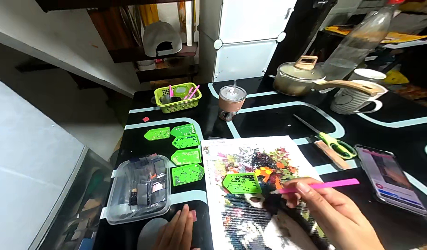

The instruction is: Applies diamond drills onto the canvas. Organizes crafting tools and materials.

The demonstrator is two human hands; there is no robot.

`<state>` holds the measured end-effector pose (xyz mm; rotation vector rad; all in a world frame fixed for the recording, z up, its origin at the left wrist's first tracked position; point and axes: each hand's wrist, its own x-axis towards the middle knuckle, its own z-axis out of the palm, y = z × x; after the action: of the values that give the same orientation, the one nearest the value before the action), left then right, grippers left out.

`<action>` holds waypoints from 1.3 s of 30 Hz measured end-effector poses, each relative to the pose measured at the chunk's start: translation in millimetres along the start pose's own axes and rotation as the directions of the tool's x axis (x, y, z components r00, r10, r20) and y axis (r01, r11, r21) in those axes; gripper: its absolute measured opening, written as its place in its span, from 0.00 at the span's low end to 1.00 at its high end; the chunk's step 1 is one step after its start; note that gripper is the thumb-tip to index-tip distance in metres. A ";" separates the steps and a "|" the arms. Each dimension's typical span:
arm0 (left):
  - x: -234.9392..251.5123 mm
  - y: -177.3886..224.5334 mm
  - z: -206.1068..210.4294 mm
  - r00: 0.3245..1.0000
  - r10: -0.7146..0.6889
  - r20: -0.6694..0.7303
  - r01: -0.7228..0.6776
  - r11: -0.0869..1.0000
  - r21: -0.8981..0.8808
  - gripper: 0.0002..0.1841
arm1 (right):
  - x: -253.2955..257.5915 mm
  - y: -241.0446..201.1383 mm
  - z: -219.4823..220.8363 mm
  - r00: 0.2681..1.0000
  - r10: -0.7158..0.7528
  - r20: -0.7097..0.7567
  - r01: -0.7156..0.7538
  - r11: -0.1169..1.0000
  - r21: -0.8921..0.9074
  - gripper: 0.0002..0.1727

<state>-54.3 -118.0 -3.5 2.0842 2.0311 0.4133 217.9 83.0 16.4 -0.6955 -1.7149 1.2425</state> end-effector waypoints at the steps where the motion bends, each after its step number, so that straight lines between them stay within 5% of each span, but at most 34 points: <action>1: 3.4 3.4 -3.9 1.000 -0.010 0.007 0.010 0.999 -0.039 0.30 | 3.2 1.6 -5.2 0.999 -0.025 -0.033 0.024 1.000 -0.019 0.16; 7: 53.1 32.5 -31.6 0.997 0.083 -0.005 -0.081 0.956 -0.281 0.29 | 17.9 22.4 -18.6 0.991 -0.014 -0.131 0.006 0.998 -0.055 0.13; 14: 136.8 31.3 19.8 0.992 0.059 -0.112 -0.096 0.927 -0.363 0.37 | 30.9 50.9 -18.9 0.998 0.006 -0.060 -0.011 0.997 -0.073 0.16; 25: 114.2 27.1 23.4 0.990 0.131 -0.051 -0.140 0.930 -0.339 0.28 | 0.2 46.7 -4.8 0.998 0.055 -0.019 -0.052 0.993 0.104 0.15; 28: 110.3 24.4 27.4 0.983 0.155 -0.101 -0.179 0.936 -0.303 0.27 | -6.3 43.0 -12.4 0.999 -0.046 0.013 0.047 0.990 -0.135 0.17; 32: 106.7 24.9 29.8 0.974 0.179 -0.136 -0.213 0.932 -0.293 0.27 | -27.8 37.3 -21.5 0.996 0.027 0.086 0.033 0.785 -0.618 0.21; 39: 97.5 36.2 24.8 0.973 0.215 -0.080 -0.229 0.911 -0.342 0.25 | -51.1 24.4 -21.4 0.992 0.058 0.110 0.025 0.775 -0.631 0.19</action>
<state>-10.4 -20.7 -8.9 2.0947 1.5960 0.7973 258.9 58.6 -20.9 -1.0394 -2.2646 0.7000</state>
